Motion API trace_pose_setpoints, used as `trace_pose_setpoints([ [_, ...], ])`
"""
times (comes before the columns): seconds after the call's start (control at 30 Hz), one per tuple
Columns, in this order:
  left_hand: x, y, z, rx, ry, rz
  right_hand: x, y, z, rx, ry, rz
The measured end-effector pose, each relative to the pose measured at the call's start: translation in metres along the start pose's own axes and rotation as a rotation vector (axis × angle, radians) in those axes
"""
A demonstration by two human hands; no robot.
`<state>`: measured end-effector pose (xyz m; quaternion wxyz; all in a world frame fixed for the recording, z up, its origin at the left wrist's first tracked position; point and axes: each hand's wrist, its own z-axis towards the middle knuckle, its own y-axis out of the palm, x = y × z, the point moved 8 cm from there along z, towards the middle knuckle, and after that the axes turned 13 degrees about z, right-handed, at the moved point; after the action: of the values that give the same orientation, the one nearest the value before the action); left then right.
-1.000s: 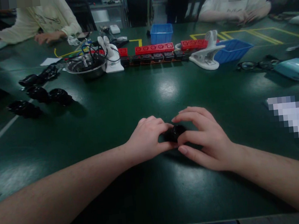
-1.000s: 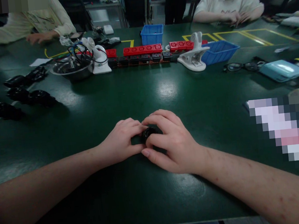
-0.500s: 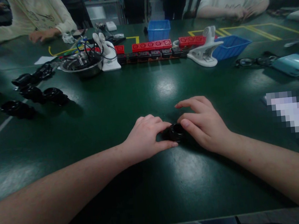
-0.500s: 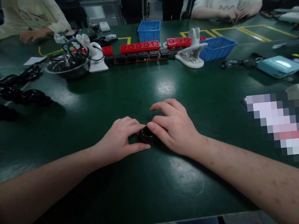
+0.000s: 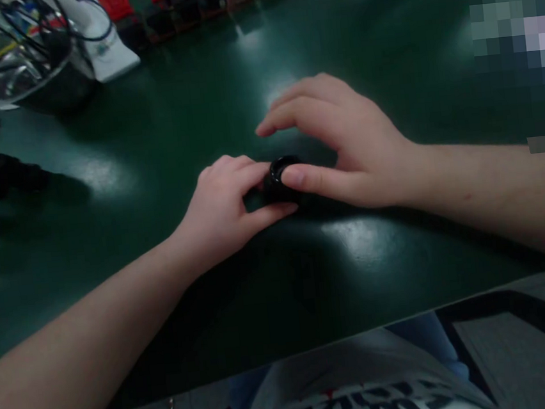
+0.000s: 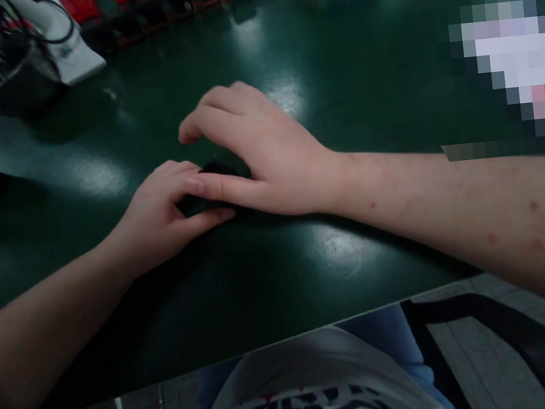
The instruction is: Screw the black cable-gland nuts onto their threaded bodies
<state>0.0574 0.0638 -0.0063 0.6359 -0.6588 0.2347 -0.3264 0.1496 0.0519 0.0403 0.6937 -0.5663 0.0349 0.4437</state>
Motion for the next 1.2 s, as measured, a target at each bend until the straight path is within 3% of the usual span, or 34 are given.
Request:
trace_pose_setpoints([
  [0.13,0.000,0.000,0.000,-0.001,0.001,0.041,0.000,-0.001,0.000,0.004,0.054,-0.020],
  [0.37,0.002,-0.005,0.001,0.031,0.011,0.051,-0.006,-0.002,-0.005,0.034,-0.058,0.162],
  [0.77,0.007,-0.009,0.000,0.050,0.061,-0.008,-0.013,-0.001,-0.009,0.064,-0.213,0.198],
  [1.2,0.006,-0.010,-0.001,0.060,0.030,-0.011,-0.022,-0.008,-0.009,0.109,-0.246,0.021],
])
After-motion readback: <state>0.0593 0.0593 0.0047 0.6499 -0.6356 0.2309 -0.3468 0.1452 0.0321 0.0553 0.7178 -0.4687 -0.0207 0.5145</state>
